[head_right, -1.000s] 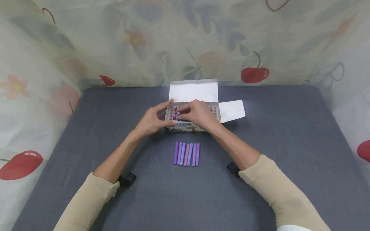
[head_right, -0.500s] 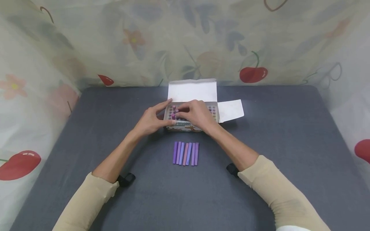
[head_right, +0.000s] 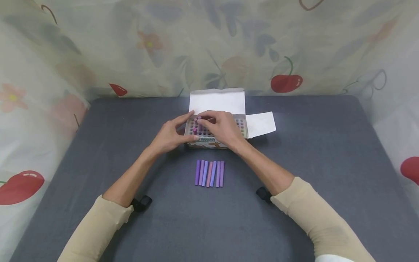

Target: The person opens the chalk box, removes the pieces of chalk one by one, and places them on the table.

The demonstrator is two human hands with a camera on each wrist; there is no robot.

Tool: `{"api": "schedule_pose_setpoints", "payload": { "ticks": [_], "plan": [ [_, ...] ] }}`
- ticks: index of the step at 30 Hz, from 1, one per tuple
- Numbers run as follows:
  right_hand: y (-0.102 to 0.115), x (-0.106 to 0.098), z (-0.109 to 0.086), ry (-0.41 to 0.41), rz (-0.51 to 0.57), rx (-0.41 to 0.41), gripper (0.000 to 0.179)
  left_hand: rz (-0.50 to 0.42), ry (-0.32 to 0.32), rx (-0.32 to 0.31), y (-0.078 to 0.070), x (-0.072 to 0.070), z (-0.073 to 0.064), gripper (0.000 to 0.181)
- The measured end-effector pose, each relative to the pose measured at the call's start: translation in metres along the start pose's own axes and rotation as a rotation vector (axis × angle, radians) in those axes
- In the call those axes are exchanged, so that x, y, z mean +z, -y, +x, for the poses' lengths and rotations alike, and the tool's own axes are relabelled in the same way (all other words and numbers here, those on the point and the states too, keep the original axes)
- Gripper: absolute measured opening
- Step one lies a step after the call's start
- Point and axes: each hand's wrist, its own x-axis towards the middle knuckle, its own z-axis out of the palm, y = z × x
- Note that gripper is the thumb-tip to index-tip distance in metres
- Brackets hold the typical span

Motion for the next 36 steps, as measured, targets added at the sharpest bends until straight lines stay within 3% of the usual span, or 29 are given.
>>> {"api": "schedule_pose_setpoints", "payload": {
  "ticks": [7,13,19,36],
  "plan": [
    [-0.002,0.0,-0.003,-0.109,0.231,-0.081,0.028,-0.028,0.003,-0.009,-0.002,0.0,0.001,0.087],
    [0.0,-0.005,-0.004,-0.196,0.314,-0.109,0.027,-0.016,-0.005,-0.021,-0.002,0.0,0.003,0.087],
    [0.005,-0.01,-0.01,-0.176,0.364,-0.083,0.028,-0.006,-0.003,-0.03,0.0,0.0,0.001,0.087],
    [0.013,-0.029,-0.044,-0.087,0.347,0.081,0.032,-0.009,0.0,-0.045,-0.001,0.001,0.001,0.087]
  ]
}}
